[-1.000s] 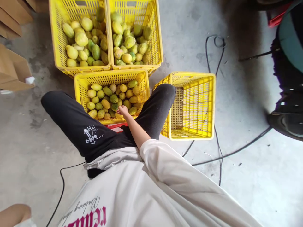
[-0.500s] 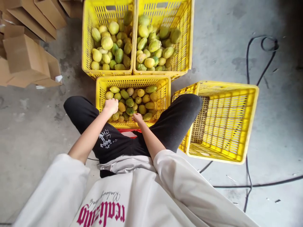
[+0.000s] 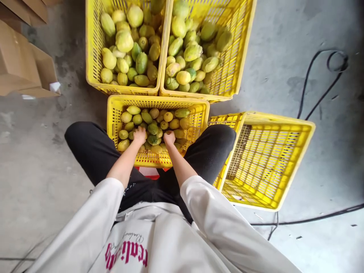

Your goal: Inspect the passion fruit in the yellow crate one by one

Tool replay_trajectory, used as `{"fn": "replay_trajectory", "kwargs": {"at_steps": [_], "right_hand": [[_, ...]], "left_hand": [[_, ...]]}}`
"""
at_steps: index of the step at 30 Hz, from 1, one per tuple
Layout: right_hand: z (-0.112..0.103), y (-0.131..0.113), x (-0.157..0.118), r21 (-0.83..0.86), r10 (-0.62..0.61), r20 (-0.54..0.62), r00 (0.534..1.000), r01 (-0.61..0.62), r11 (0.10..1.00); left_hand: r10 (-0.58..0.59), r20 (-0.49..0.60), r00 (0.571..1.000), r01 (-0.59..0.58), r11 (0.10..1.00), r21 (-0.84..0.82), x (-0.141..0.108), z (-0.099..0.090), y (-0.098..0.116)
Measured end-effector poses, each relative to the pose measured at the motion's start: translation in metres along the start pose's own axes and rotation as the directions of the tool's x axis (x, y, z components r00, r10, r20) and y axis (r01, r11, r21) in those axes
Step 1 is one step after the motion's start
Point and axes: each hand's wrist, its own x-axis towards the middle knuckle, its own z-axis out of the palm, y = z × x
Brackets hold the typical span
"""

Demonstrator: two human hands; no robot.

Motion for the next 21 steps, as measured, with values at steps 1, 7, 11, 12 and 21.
{"fn": "replay_trajectory", "kwargs": {"at_steps": [1,7,11,12,21], "right_hand": [[0.0,-0.004,0.005,-0.016,-0.001,-0.005,1.0,0.001,1.0],[0.0,-0.02,0.027,-0.056,-0.054,0.067,0.996,0.057,0.997],[0.009,-0.026,0.035,-0.063,-0.035,0.053,0.998,0.039,0.997],[0.012,-0.028,0.036,-0.061,-0.022,0.03,0.999,0.024,0.998],[0.016,-0.036,0.031,-0.044,0.014,-0.069,0.998,-0.017,0.999]], "left_hand": [[-0.013,-0.017,1.0,0.013,1.0,0.005,0.005,0.004,0.002],[0.006,-0.051,0.999,-0.006,1.0,0.009,0.022,0.018,-0.004],[-0.012,-0.016,1.0,0.012,1.0,-0.006,0.026,0.014,-0.008],[-0.019,-0.01,1.0,0.019,1.0,-0.018,0.026,0.012,-0.007],[-0.244,0.005,0.97,0.204,0.802,-0.562,0.024,-0.016,-0.011]]}}
